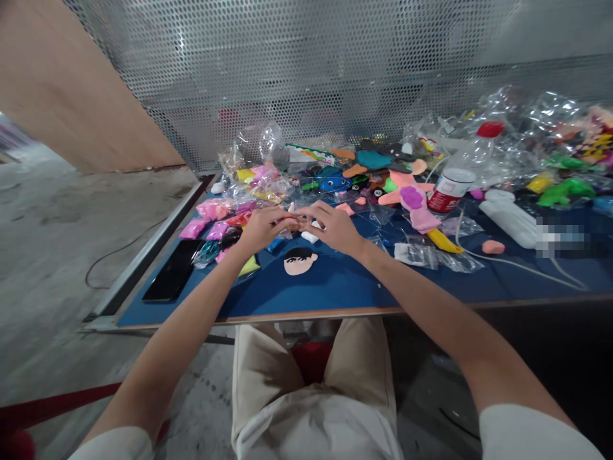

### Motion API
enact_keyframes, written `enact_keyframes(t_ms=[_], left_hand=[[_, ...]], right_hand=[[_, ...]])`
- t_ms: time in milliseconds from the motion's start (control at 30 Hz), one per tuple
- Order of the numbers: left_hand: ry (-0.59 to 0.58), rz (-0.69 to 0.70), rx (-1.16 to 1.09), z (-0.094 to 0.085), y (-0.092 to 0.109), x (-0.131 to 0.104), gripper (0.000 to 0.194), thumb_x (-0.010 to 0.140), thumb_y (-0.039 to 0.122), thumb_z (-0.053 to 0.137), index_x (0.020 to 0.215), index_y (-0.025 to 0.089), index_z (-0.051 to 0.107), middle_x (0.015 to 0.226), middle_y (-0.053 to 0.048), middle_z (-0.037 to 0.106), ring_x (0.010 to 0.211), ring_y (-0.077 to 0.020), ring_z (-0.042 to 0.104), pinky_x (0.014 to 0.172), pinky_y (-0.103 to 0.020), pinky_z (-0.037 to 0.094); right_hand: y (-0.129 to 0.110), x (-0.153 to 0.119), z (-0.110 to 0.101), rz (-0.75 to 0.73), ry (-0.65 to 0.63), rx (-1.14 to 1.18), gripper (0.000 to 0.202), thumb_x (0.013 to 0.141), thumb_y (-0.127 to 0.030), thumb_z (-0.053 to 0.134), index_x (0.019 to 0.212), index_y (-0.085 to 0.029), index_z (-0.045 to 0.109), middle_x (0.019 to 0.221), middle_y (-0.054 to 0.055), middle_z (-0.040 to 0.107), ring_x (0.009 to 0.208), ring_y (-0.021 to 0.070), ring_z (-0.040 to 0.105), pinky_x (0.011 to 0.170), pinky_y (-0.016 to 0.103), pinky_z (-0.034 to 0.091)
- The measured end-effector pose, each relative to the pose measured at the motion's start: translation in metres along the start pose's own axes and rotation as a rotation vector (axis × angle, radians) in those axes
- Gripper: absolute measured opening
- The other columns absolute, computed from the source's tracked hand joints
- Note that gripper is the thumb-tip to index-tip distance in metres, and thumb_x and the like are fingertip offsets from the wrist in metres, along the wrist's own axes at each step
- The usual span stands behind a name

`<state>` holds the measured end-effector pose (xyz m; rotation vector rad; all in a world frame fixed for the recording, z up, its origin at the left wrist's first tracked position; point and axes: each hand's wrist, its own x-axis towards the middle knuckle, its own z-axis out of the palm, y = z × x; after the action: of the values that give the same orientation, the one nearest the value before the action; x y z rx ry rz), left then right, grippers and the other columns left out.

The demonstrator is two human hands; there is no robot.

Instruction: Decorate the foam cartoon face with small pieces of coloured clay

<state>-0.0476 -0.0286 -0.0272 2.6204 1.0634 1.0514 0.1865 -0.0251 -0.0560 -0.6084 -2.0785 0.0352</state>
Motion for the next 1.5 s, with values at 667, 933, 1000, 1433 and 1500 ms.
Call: enact_keyframes(t_ms=[667,933,1000,1433,1500], left_hand=[[0.553,-0.252,-0.255,-0.016,-0.017,0.005,0.040,0.105,0.053,0.054,0.118,0.023,0.078,0.111,-0.008,0.081,0.090,-0.0155,0.076,0.082,-0.028,0.063],[0.168,-0.128,-0.056,-0.005,-0.004,0.003,0.030,0.101,0.046,0.064,0.098,0.023,0.083,0.093,-0.007,0.081,0.082,-0.0192,0.075,0.080,-0.030,0.060],[0.095,-0.042,-0.031,0.001,-0.001,0.005,0.034,0.105,0.044,0.057,0.101,0.022,0.083,0.092,-0.008,0.079,0.083,-0.0194,0.073,0.081,-0.031,0.059],[-0.209,0.059,0.001,0.028,-0.005,0.006,0.012,0.099,0.024,0.067,0.104,0.019,0.077,0.097,-0.007,0.080,0.088,-0.0204,0.074,0.079,-0.031,0.056],[-0.237,0.123,0.052,0.029,-0.004,0.008,0.015,0.101,0.027,0.066,0.098,0.021,0.078,0.096,-0.007,0.081,0.092,-0.0223,0.074,0.085,-0.034,0.055]], right_hand=[[0.017,0.007,-0.015,0.334,0.442,0.208,0.041,0.109,-0.057,0.046,0.105,-0.025,0.071,0.081,0.003,0.073,0.061,0.0146,0.067,0.063,0.030,0.059],[0.026,0.005,-0.011,0.289,0.285,0.308,0.023,0.100,-0.043,0.065,0.105,-0.022,0.073,0.094,0.005,0.078,0.083,0.0206,0.078,0.078,0.038,0.067],[0.028,0.005,-0.015,0.246,0.263,0.265,0.021,0.100,-0.038,0.064,0.110,-0.023,0.075,0.095,0.005,0.079,0.081,0.0203,0.077,0.079,0.038,0.066],[0.030,0.006,-0.025,0.328,0.102,0.231,0.033,0.098,-0.054,0.065,0.096,-0.023,0.079,0.089,0.005,0.080,0.069,0.0189,0.074,0.064,0.032,0.061],[0.026,0.007,-0.026,0.305,0.080,0.234,0.034,0.101,-0.051,0.060,0.096,-0.023,0.079,0.091,0.006,0.081,0.070,0.0189,0.074,0.064,0.033,0.061]])
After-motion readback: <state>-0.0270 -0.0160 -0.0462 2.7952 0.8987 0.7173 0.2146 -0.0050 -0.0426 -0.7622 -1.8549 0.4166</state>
